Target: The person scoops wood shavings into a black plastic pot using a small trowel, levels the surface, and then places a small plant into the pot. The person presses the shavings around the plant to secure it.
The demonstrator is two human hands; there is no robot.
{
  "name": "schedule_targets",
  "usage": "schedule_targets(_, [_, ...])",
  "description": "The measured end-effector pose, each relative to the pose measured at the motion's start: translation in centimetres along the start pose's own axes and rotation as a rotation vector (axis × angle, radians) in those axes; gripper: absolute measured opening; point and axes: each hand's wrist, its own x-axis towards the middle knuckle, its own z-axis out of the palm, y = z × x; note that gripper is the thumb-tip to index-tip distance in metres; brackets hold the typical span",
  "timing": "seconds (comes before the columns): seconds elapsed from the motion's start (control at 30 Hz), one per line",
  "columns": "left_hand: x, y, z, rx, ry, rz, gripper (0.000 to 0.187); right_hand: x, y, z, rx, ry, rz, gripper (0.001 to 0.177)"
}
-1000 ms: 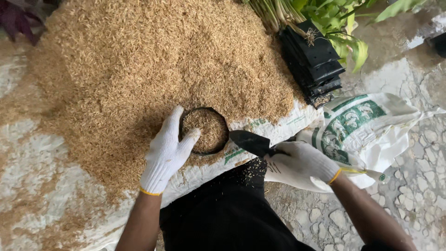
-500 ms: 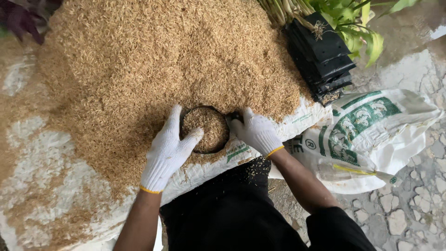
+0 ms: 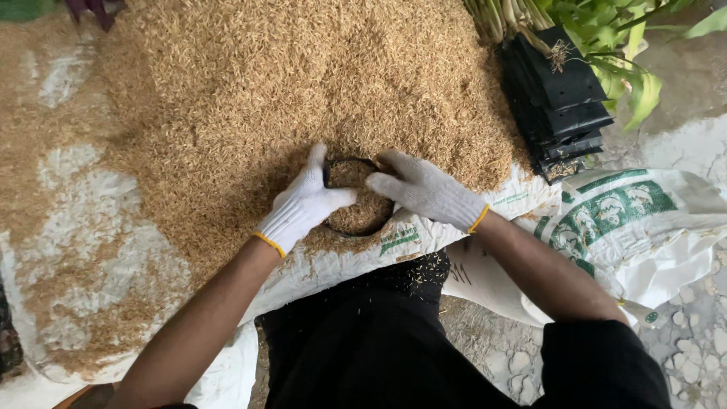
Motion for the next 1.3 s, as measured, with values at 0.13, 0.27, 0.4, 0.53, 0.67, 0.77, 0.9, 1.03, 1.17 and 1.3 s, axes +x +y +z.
schedule_targets(0.13, [-4.0,3.3,-1.3,-0.117,-0.024,-0.085,0.099,-1.1,-3.0,0.3,-0.139,-0.134,0.114,0.071])
schedule_targets(0.27, [-1.2,2.5,-0.7,-0.100,-0.043,-0.118,0.096,1.2,-0.1,1.1,-0.018,-0.180,0.088,0.077])
schedule_targets(0.4, [2.8,0.2,0.4,0.113,0.009,-0.012,0.098,-0.6,-2.6,1.9,0.032,-0.107,0.038,0.069])
schedule_targets(0.53, [-3.8,4.8,-1.3,-0.065,-0.027,-0.138,0.083,-0.2,-2.4,2.2,-0.091,-0.102,0.014,0.076])
schedule_targets(0.67, [-2.0,3.5,-0.8,-0.014,-0.012,-0.117,0.082,1.1,-1.1,2.1,-0.085,-0.091,-0.003,0.074])
schedule_targets(0.77, [-0.9,2.6,-0.7,0.086,-0.015,-0.052,0.087,1.5,-0.3,1.9,-0.037,-0.107,-0.009,0.076])
schedule_targets(0.9, [0.2,1.7,-0.2,0.197,-0.009,0.028,0.088,3.7,2.5,1.5,0.083,-0.134,0.045,0.078])
schedule_targets(1.03, [-1.6,3.7,-0.5,-0.049,-0.015,-0.107,0.070,0.8,-1.3,1.5,0.089,-0.146,0.076,0.081])
schedule_targets(1.17, [0.4,1.7,0.1,0.199,0.017,0.070,0.068,1.4,-0.8,1.6,0.039,-0.160,0.113,0.085])
schedule_targets(1.3, [1.2,1.1,0.3,0.233,0.038,0.110,0.062,4.0,2.1,2.2,0.082,-0.139,0.047,0.079])
